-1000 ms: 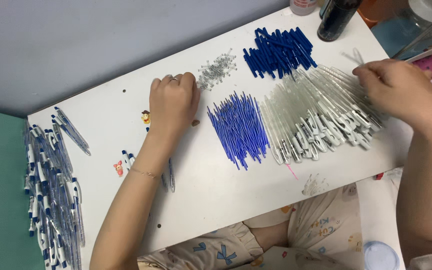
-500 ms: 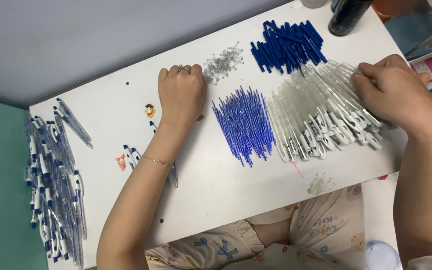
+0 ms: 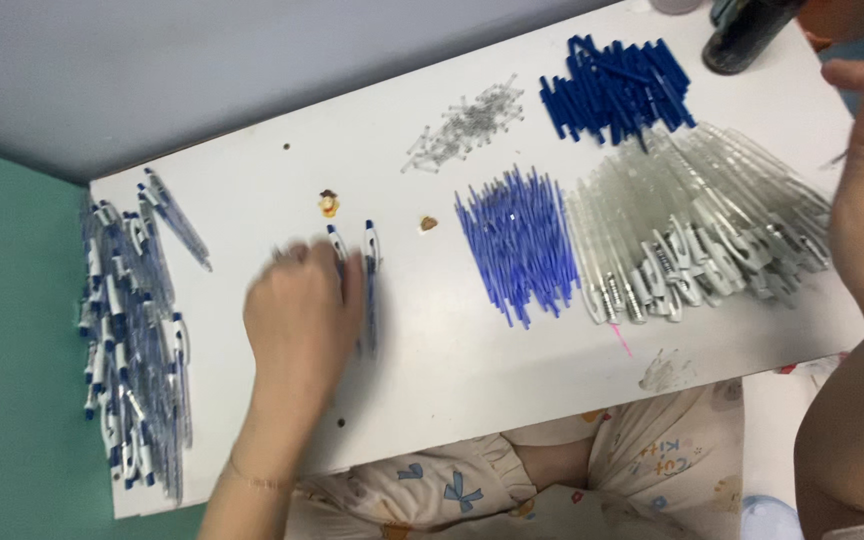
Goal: The person assembles blue ballpoint pens by inserting ink cartridges and springs into pen barrels. They pick up components from piles on the table, insert them into the barrels, and place the assembled pens aside.
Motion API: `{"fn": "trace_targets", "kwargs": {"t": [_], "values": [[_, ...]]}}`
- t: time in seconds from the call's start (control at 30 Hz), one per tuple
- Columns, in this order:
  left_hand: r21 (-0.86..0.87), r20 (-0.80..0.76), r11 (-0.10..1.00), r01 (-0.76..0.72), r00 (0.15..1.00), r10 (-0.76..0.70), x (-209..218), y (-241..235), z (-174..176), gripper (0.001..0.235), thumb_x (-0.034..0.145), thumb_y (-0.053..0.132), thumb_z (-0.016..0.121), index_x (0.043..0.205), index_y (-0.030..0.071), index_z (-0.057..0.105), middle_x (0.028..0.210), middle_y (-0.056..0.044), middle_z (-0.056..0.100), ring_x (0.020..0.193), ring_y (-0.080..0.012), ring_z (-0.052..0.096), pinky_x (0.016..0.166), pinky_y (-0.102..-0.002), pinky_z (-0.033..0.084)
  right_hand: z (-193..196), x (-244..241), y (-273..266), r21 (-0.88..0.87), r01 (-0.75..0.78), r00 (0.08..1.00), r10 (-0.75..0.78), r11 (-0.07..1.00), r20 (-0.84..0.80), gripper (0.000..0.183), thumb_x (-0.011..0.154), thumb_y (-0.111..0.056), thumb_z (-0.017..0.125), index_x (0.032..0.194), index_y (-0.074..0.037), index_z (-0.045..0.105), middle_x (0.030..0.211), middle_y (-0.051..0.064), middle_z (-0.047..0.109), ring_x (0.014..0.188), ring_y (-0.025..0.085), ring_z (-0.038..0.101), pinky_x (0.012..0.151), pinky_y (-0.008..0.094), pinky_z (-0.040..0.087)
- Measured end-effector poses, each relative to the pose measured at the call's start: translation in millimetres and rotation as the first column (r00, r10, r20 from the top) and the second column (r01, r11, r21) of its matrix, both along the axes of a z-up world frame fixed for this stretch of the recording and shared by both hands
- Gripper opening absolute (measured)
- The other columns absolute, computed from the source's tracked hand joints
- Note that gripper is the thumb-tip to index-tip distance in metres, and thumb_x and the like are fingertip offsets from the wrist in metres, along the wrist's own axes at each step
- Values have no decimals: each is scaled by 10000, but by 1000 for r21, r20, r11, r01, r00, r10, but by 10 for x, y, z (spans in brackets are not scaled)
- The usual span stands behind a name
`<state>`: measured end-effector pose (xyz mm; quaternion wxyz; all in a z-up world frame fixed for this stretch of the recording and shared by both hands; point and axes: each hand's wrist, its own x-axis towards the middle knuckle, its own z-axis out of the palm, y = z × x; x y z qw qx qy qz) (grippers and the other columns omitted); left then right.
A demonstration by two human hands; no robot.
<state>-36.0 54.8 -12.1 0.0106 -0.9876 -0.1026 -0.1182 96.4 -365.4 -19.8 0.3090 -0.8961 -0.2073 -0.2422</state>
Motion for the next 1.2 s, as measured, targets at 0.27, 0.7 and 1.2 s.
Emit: {"fn": "trace_targets", "kwargs": {"t": [0.27, 0.7, 1.2], "values": [[-25, 48, 997, -68, 996, 69, -75, -32, -638, 206, 863, 283, 636, 875, 78, 626, 851, -131, 642, 685, -368, 651, 497, -490, 508, 656, -324, 1197, 218, -360, 931, 366, 907, 15, 464, 1336, -127, 311, 1162, 153, 638, 1090, 263, 636, 891, 278, 568, 868, 388, 421], [-862, 371, 344, 372, 926, -71, 293, -597, 389, 83, 1041, 157, 437, 1030, 81, 470, 824, -22, 665, 481, -70, 365, 465, -286, 263, 96, -341, 1911, 789, -412, 777, 628, 456, 43, 74, 1081, -53, 645, 1068, -10, 586, 1042, 142, 605, 889, 262, 752, 840, 335, 700], [-786, 527, -482, 386, 826, -197, 267, -625, -422, 347, 1141, 170, 427, 1458, 47, 354, 1200, -143, 570, 840, -176, 577, 770, -341, 574, 20, -376, 1982, 708, -551, 670, 740, 441, 61, 65, 1071, -59, 553, 1075, -18, 502, 968, 162, 570, 966, 267, 674, 1096, 543, 658]]}}
